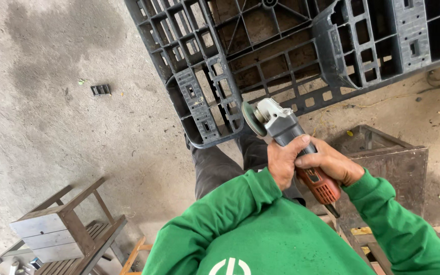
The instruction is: The person uses an angle grinder to cut through the ribs and segments of a plastic pallet, holding the tool with both hands while moving it along the plastic surface.
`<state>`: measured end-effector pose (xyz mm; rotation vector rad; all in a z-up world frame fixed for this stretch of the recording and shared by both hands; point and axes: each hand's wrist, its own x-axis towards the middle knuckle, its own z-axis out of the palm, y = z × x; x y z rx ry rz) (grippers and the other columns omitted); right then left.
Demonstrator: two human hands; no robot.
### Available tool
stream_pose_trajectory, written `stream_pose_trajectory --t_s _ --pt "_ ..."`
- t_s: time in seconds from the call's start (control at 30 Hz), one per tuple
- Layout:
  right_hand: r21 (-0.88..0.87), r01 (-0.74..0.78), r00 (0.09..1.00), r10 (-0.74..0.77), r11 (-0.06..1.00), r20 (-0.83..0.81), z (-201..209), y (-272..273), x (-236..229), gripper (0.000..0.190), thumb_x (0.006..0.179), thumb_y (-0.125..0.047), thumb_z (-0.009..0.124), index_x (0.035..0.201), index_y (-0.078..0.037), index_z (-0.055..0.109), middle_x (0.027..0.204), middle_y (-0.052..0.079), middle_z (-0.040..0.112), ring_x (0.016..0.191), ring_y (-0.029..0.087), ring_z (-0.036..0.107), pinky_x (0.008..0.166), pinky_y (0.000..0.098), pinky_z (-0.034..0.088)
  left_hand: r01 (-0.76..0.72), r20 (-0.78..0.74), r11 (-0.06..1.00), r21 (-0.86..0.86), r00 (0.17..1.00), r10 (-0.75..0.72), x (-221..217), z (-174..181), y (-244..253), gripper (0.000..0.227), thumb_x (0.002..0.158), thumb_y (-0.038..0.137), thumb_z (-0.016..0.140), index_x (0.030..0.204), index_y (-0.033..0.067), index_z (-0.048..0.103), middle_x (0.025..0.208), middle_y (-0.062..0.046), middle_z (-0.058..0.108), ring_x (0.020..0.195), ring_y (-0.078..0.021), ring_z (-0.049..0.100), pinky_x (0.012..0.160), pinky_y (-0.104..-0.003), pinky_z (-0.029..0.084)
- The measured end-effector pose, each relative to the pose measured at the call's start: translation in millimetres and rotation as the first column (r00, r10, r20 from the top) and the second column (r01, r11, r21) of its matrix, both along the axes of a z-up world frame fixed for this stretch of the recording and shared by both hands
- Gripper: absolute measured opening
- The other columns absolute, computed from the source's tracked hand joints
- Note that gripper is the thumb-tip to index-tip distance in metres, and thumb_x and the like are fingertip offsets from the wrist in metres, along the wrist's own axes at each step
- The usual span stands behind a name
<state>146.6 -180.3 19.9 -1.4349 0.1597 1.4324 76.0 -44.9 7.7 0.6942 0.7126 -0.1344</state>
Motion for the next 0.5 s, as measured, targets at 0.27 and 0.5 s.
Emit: stream_pose_trajectory --t_s 0.27,0.5 --pt "0.024 0.05 0.999 -0.05 0.998 -0.014 -10 13 11 0.06 0.076 -0.027 0.07 0.127 -0.002 0.055 0.1 0.011 0.067 0.084 0.02 0.065 0.071 0.0368 0.056 0.041 0.017 0.999 0.004 0.999 -0.041 17 -3 20 0.036 0.089 0.029 0.075 0.105 0.0 0.06 0.09 -0.011 0.065 0.079 -0.0202 0.064 0.069 -0.036 0.057" --pt "0.12 0.031 0.999 -0.035 0.992 0.032 -10 5 9 0.057 0.077 -0.027 0.068 0.127 -0.002 0.058 0.102 0.009 0.068 0.087 0.018 0.065 0.075 0.0352 0.055 0.061 0.019 0.997 0.046 0.998 -0.062 12 -2 14 0.033 0.092 0.028 0.073 0.107 0.0004 0.061 0.092 -0.008 0.064 0.082 -0.018 0.064 0.075 -0.034 0.057"
